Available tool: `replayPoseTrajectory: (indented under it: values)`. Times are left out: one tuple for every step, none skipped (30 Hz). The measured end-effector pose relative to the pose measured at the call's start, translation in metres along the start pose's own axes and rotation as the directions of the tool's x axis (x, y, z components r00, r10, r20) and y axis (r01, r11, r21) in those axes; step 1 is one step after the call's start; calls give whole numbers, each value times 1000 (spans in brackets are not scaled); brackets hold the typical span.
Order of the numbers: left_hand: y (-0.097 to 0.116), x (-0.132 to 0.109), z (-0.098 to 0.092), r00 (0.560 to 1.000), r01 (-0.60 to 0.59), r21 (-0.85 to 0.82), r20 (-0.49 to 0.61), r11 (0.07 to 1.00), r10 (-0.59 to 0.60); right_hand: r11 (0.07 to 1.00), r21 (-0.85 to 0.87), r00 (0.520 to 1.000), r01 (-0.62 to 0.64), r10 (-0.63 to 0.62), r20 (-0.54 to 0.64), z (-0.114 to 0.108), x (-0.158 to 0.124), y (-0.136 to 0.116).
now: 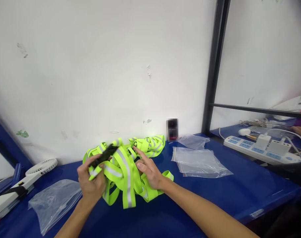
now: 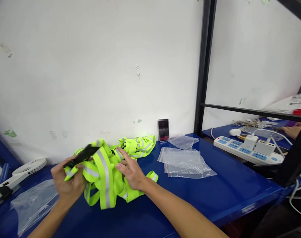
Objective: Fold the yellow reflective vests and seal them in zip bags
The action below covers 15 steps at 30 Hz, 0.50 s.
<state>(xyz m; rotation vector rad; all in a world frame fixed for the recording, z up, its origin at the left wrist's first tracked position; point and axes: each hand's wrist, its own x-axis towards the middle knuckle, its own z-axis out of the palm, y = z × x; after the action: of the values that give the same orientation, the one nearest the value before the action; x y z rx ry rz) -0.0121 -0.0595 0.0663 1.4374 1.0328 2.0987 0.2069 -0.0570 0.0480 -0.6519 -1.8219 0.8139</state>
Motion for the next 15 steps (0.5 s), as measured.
replayPoseTrajectory:
  values:
    - [0,-3,1,992,-75,31,102,997,72,1000,-23,1000,-20,20,4,0,0,-1]
    - [1,-6,3,966,-163,49,211,985,149,997,-69,1000,-23,23,-5,-1,1,-3]
    - [1,-10,5,930,-228,51,307,972,202,992,-127,999,-15,11,-32,-2,2,-4]
    - [2,-13,8,900,-229,41,391,972,196,982,-189,997,-2,-11,-71,-3,3,-5]
    - [2,-16,11,883,-194,42,442,980,156,970,-245,993,11,-40,-113,-5,4,-5]
    - [3,-18,14,882,-136,57,461,989,95,958,-286,986,22,-67,-150,-6,6,-6]
    - [3,-19,16,892,-69,81,451,994,25,951,-307,981,27,-84,-175,-7,7,-6]
    - [2,-19,17,905,4,102,422,995,-47,951,-308,978,26,-88,-191,-8,8,-5]
    - [1,-18,18,913,81,110,392,991,-118,957,-289,979,19,-77,-191,-7,9,-5]
    - [0,-17,19,911,150,103,372,983,-179,968,-250,982,6,-53,-180,-6,9,-4]
    - [-2,-16,19,901,211,85,368,974,-228,980,-197,986,-17,-16,-163,-4,9,-3]
    - [-5,-16,19,889,263,57,373,963,-265,989,-136,989,-50,30,-144,-1,9,-2]
    - [-6,-16,19,877,306,19,384,952,-290,994,-71,989,-86,77,-124,2,9,0]
    - [-8,-18,20,866,338,-22,400,941,-302,993,-3,988,-120,119,-99,4,8,1]
    - [-8,-19,19,858,360,-63,415,931,-303,986,71,986,-149,154,-69,6,8,3]
